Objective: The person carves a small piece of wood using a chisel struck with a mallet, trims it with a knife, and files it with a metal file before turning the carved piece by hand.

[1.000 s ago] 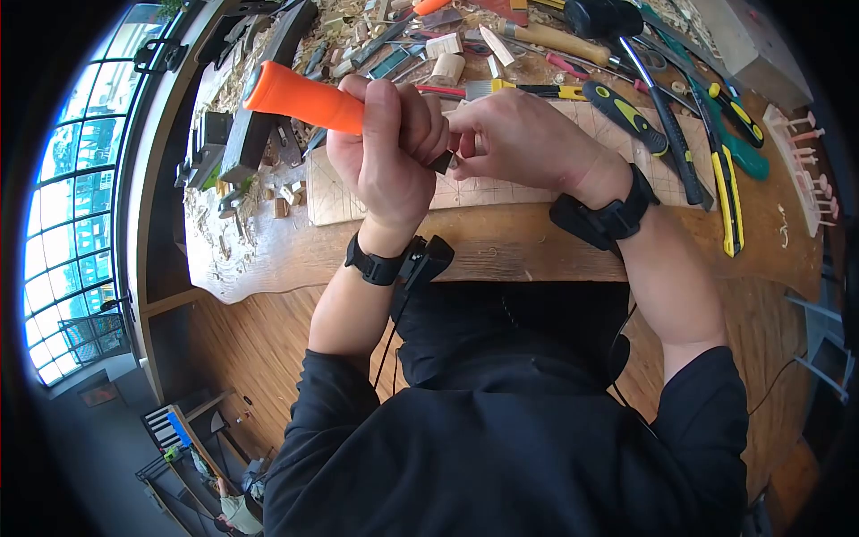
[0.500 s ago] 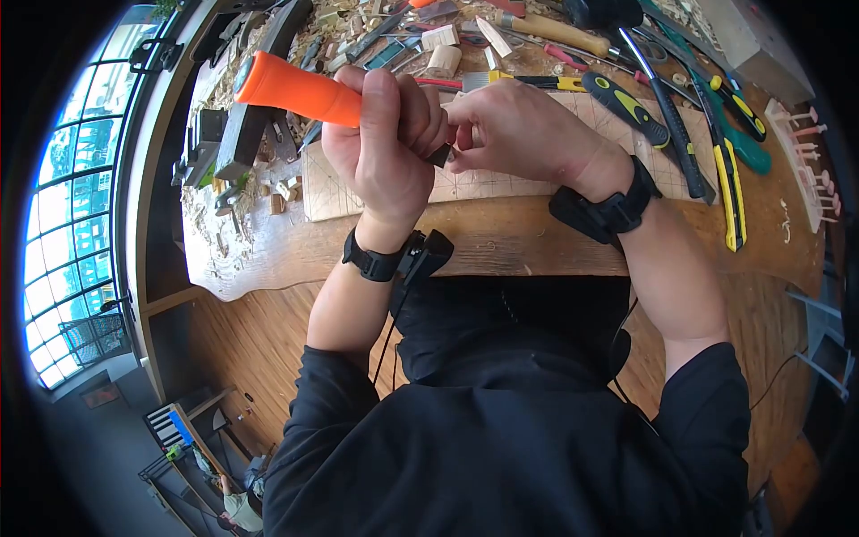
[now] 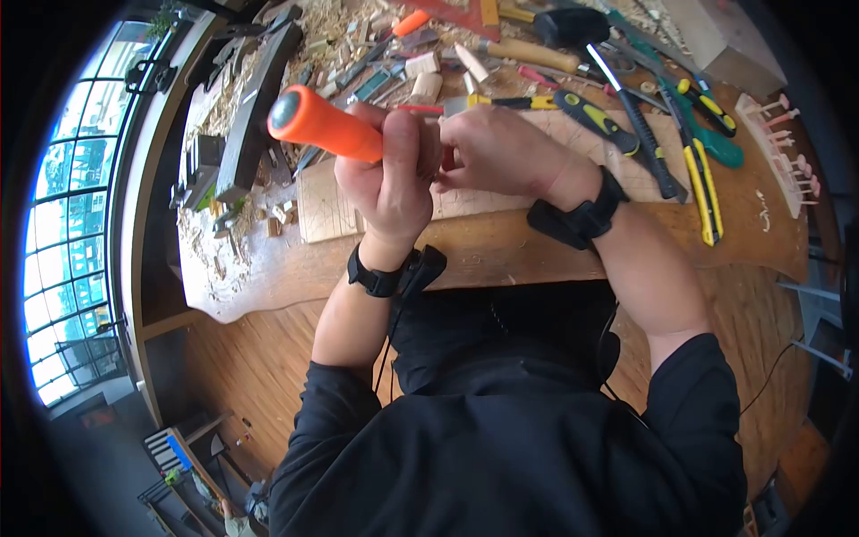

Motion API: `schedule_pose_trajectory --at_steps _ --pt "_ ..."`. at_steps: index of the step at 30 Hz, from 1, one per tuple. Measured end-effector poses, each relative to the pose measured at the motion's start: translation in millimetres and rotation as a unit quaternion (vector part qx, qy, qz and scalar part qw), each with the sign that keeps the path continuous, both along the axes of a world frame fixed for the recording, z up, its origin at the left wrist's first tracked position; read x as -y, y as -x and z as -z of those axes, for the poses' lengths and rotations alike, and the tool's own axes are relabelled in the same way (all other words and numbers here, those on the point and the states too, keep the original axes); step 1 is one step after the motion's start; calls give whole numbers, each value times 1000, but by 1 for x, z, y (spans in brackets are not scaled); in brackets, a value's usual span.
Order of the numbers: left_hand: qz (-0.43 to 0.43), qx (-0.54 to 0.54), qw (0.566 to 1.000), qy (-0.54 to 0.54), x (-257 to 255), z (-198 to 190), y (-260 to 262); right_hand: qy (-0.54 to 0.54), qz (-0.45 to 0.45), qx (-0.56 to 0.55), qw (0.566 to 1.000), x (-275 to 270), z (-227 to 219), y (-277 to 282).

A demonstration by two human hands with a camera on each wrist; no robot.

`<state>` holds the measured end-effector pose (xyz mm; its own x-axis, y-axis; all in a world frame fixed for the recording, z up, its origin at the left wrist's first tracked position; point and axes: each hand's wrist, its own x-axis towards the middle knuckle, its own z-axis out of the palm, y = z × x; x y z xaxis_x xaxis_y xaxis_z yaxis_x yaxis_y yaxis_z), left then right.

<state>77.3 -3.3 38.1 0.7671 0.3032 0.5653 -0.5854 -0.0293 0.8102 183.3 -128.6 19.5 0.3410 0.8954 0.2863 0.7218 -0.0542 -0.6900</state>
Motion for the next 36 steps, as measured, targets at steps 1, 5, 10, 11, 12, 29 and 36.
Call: schedule_pose_trajectory --at_steps 1,5,10,11,12,29,36 --pt "-3 -13 1000 8 2 -3 2 -5 0 9 1000 -1 2 0" --pt "-8 -18 998 55 0 0 3 16 4 -5 1000 1 -2 4" --pt "-13 -7 1000 28 -4 7 1 36 -2 -18 999 0 -8 0" --pt "-21 -18 1000 16 -4 7 3 56 -5 -23 998 2 -15 1" --pt "-19 -18 1000 16 -5 8 2 56 -4 -24 998 0 -13 0" --pt "47 7 996 79 -5 5 -1 -33 229 81 969 95 -60 -7" --pt "29 9 997 76 -5 5 -1 68 392 263 879 149 -26 -26"
